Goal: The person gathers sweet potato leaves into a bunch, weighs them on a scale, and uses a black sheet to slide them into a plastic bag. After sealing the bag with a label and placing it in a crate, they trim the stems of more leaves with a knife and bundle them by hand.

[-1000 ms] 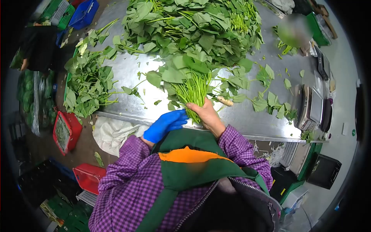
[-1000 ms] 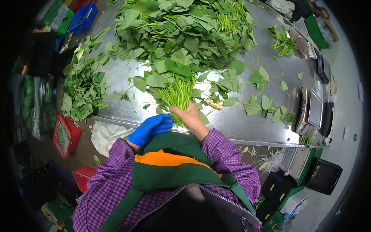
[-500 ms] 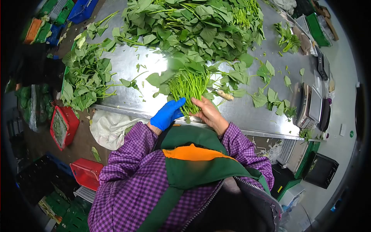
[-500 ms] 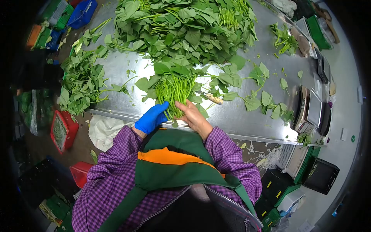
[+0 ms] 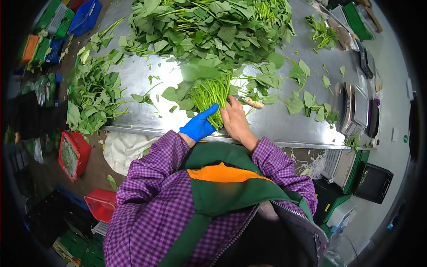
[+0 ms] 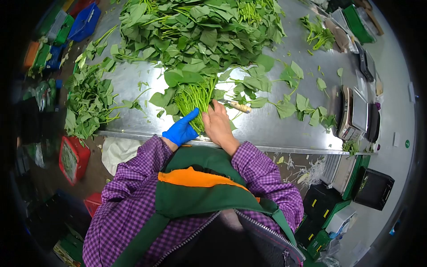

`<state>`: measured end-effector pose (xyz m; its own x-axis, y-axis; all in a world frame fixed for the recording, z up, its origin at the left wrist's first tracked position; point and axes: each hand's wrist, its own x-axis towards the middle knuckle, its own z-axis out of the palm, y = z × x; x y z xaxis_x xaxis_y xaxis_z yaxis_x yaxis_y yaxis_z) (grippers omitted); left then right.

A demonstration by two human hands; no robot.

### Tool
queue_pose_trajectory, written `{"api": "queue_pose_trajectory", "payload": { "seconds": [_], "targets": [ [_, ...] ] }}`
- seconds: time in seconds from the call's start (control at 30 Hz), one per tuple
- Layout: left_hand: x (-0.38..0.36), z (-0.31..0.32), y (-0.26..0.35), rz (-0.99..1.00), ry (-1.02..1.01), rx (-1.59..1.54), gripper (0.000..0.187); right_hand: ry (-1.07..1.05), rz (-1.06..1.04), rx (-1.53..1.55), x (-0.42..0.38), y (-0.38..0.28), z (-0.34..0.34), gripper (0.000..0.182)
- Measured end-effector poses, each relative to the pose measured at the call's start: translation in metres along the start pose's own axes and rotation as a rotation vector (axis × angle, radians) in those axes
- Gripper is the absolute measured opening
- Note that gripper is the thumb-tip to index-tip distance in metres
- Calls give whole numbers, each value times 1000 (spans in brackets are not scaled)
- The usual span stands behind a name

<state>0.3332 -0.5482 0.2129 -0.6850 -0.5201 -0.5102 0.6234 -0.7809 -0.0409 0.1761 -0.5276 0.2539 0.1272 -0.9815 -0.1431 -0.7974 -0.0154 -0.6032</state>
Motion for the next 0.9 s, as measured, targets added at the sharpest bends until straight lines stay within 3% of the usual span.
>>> {"api": "queue_pose_trajectory", "payload": {
  "seconds": [0.07,0.13,0.17,0.23,0.33,0.37,0.4,0.5,0.57,0.63,0.7,0.77,0.8,0.87,0.9],
  "targets": [
    [4,-2,-2,-6,48,52,39,-67,60,131,1,-2,0,51],
    [-1,7,-2,-11,22,48,37,-122,315,543,0,3,7,64],
    [-5,14,-2,-15,-2,45,35,-123,315,542,-1,-4,-2,64],
    [-2,9,0,24,-21,26,37,-279,699,1222,-6,-22,-27,64],
    [-2,10,1,78,-41,-48,40,-444,550,1082,-15,-1,-25,74],
    [-2,10,0,98,-51,12,40,-500,538,1068,-15,-1,-30,60],
    [-2,10,-1,116,-61,73,40,-503,537,1067,-15,0,-30,60],
    [1,12,-7,190,25,176,37,-460,444,802,-19,-2,-30,45],
    [0,20,-6,242,62,229,35,-198,323,773,-29,-9,-32,36],
    [-5,35,-3,419,212,456,33,-244,357,645,-40,-2,-44,38],
    [-9,38,0,433,159,573,34,-284,393,513,-43,9,-50,40],
    [-15,41,-2,422,107,810,36,-13,-52,177,-43,13,-49,50],
    [-16,45,-6,413,100,815,36,-4,-44,176,-38,12,-49,50],
    [-20,51,-15,335,6,901,40,-221,446,886,-17,1,-47,60],
    [-22,48,-17,239,14,982,43,-302,635,945,-7,-5,-49,61]
  ]
}}
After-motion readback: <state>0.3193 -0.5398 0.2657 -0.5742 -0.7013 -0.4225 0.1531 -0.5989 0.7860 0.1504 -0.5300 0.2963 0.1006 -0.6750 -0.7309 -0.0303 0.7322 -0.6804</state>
